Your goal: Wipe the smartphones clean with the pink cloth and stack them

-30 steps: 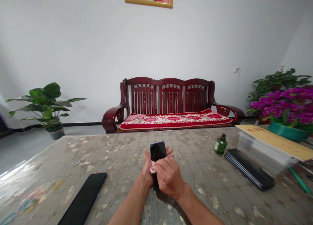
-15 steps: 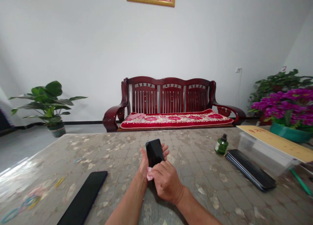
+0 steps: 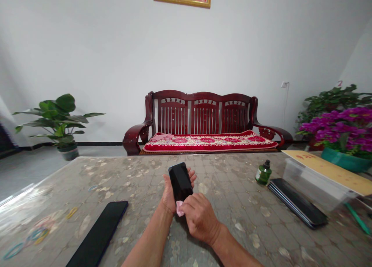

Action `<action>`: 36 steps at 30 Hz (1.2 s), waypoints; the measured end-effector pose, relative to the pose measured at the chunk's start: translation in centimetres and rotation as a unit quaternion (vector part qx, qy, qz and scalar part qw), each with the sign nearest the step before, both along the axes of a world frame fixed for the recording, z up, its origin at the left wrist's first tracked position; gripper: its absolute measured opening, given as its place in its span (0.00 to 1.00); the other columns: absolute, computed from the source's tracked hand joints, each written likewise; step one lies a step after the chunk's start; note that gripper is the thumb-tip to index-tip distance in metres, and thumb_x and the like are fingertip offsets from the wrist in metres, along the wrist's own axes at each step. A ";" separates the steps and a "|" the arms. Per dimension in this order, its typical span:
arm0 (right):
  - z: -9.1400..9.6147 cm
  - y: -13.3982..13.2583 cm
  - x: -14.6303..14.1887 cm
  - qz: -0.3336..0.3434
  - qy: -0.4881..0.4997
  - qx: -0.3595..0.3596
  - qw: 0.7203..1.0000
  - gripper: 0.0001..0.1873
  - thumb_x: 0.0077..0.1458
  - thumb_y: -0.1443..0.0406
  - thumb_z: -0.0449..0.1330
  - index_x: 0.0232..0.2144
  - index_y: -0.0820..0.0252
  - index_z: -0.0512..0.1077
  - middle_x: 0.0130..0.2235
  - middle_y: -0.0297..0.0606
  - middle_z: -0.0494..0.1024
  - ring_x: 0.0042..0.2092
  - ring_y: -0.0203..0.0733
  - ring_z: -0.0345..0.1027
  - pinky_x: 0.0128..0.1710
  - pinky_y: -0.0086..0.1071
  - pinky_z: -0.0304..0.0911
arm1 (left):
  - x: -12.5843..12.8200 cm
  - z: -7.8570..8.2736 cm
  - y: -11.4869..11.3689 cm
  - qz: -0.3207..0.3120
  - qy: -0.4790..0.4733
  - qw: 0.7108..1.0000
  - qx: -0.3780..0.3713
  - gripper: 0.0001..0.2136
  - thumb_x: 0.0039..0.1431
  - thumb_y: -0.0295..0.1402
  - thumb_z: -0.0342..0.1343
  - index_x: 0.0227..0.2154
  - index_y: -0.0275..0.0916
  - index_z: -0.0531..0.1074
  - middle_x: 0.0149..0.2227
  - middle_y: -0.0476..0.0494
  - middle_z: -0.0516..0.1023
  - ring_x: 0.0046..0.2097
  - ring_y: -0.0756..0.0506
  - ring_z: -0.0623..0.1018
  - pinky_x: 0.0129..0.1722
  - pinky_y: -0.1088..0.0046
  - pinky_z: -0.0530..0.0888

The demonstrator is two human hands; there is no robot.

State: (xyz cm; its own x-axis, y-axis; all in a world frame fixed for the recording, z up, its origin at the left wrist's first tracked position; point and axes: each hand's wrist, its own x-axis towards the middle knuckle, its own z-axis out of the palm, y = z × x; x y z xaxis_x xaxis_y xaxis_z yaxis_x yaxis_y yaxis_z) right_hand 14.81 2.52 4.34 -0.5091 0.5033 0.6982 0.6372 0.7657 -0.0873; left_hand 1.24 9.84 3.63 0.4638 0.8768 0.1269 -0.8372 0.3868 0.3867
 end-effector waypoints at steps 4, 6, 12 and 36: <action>-0.2 0.4 0.8 -0.058 0.033 -0.011 0.998 0.10 0.56 0.75 0.52 0.32 0.58 0.70 0.32 0.37 0.71 0.36 0.42 0.60 0.37 0.36 0.51 | -0.5 0.8 -0.1 0.048 -0.013 0.998 -0.033 0.44 0.59 0.65 0.40 0.65 0.33 0.57 0.56 0.29 0.73 0.53 0.37 0.76 0.47 0.63 0.75; -0.4 0.3 0.8 -0.054 0.032 -0.011 0.998 0.10 0.55 0.75 0.52 0.32 0.58 0.70 0.32 0.37 0.71 0.36 0.42 0.60 0.37 0.36 0.51 | -0.5 1.0 -0.2 0.067 -0.016 0.997 -0.041 0.42 0.60 0.64 0.40 0.66 0.34 0.56 0.56 0.29 0.73 0.53 0.37 0.76 0.46 0.63 0.76; -0.6 -0.1 0.3 -0.024 0.017 -0.022 0.999 0.09 0.56 0.74 0.53 0.32 0.57 0.70 0.32 0.36 0.71 0.35 0.42 0.60 0.36 0.35 0.51 | -0.6 1.5 -0.5 0.098 -0.036 0.993 -0.060 0.41 0.62 0.63 0.37 0.64 0.33 0.59 0.55 0.29 0.74 0.53 0.37 0.77 0.44 0.63 0.78; 0.0 0.6 0.8 -0.077 0.091 0.010 0.993 0.14 0.63 0.73 0.49 0.30 0.58 0.71 0.30 0.37 0.69 0.35 0.41 0.61 0.36 0.33 0.55 | 0.0 0.5 -0.2 0.033 0.006 0.999 -0.031 0.42 0.61 0.64 0.37 0.65 0.34 0.58 0.61 0.29 0.68 0.59 0.37 0.71 0.54 0.63 0.71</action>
